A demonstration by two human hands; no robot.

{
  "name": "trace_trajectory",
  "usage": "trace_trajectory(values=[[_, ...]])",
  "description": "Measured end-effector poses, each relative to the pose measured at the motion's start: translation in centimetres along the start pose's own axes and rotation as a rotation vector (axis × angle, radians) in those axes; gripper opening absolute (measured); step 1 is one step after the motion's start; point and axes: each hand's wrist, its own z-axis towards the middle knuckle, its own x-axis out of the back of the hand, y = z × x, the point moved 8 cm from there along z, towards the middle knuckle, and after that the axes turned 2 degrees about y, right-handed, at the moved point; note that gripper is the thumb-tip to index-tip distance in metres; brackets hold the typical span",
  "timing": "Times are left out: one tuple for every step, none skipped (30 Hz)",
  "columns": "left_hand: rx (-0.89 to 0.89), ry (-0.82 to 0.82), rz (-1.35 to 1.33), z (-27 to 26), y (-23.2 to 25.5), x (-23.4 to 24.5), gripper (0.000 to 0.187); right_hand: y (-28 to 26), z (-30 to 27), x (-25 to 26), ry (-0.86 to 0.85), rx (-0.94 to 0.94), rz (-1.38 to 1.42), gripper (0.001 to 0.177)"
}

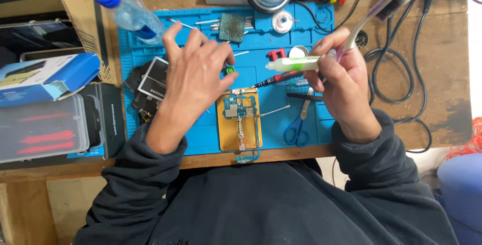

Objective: The person applies a liquid from a syringe onto a circuit board and uses a toothbrush to scrub the surface. They then use a cotton swab to clean specific areas of the board while holding the syringe in the other hand.

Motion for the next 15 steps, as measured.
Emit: trace_trajectory(values=[[-0.002, 0.016, 0.007, 0.1, 0.0, -0.2, 0.038, 1.2, 0.2, 0.6, -0.007, 0.015, -0.004, 0.03], [0.039, -0.026, -0.072, 0.1, -0.2, -0.9, 0.03, 2.1, 0.4, 1.4, 0.009, 0.062, 0.011, 0.028], [0.078, -0.065, -0.149, 0.1, -0.5, -1.5, 0.023, 2.9, 0.7, 2.1, 0.024, 0.111, 0.025, 0.027], [0.075, -0.047, -0.141, 0.3, -0.3, -1.3, 0.023, 2.9, 0.8, 2.1, 0.016, 0.129, 0.022, 0.027], [0.074, -0.06, -0.147, 0.3, -0.2, -1.2, 0.022, 3.1, 0.9, 2.1, 0.012, 0.124, 0.028, 0.027], [0.073, -0.074, -0.153, 0.3, -0.1, -1.2, 0.021, 3.3, 1.0, 2.1, 0.009, 0.119, 0.033, 0.026], [0.07, -0.059, -0.143, 0.1, -0.2, -1.1, 0.021, 3.6, 1.1, 2.1, 0.001, 0.135, 0.034, 0.026], [0.057, -0.017, -0.181, 0.0, -0.2, -0.7, 0.022, 4.2, 1.3, 2.4, 0.007, 0.123, 0.041, 0.025], [0.039, 0.025, -0.223, 0.0, -0.2, -0.5, 0.024, 4.7, 1.5, 2.7, 0.017, 0.112, 0.047, 0.025], [0.031, 0.038, -0.215, 0.1, -0.2, 0.3, 0.024, 4.6, 1.7, 2.7, 0.013, 0.129, 0.045, 0.025], [0.046, 0.052, -0.261, 0.0, -0.3, 1.0, 0.024, 4.7, 1.9, 2.8, 0.013, 0.133, 0.054, 0.024], [0.061, 0.066, -0.308, 0.0, -0.5, 1.6, 0.024, 4.8, 2.1, 3.0, 0.013, 0.137, 0.063, 0.023], [0.056, 0.073, -0.306, -0.1, -0.5, 2.2, 0.024, 4.7, 2.1, 3.0, 0.012, 0.146, 0.061, 0.023], [0.063, 0.096, -0.376, -0.2, -0.7, 2.8, 0.025, 4.7, 2.2, 3.2, 0.017, 0.15, 0.058, 0.023], [0.071, 0.116, -0.447, -0.3, -0.9, 3.3, 0.026, 4.7, 2.3, 3.3, 0.023, 0.151, 0.056, 0.023]])
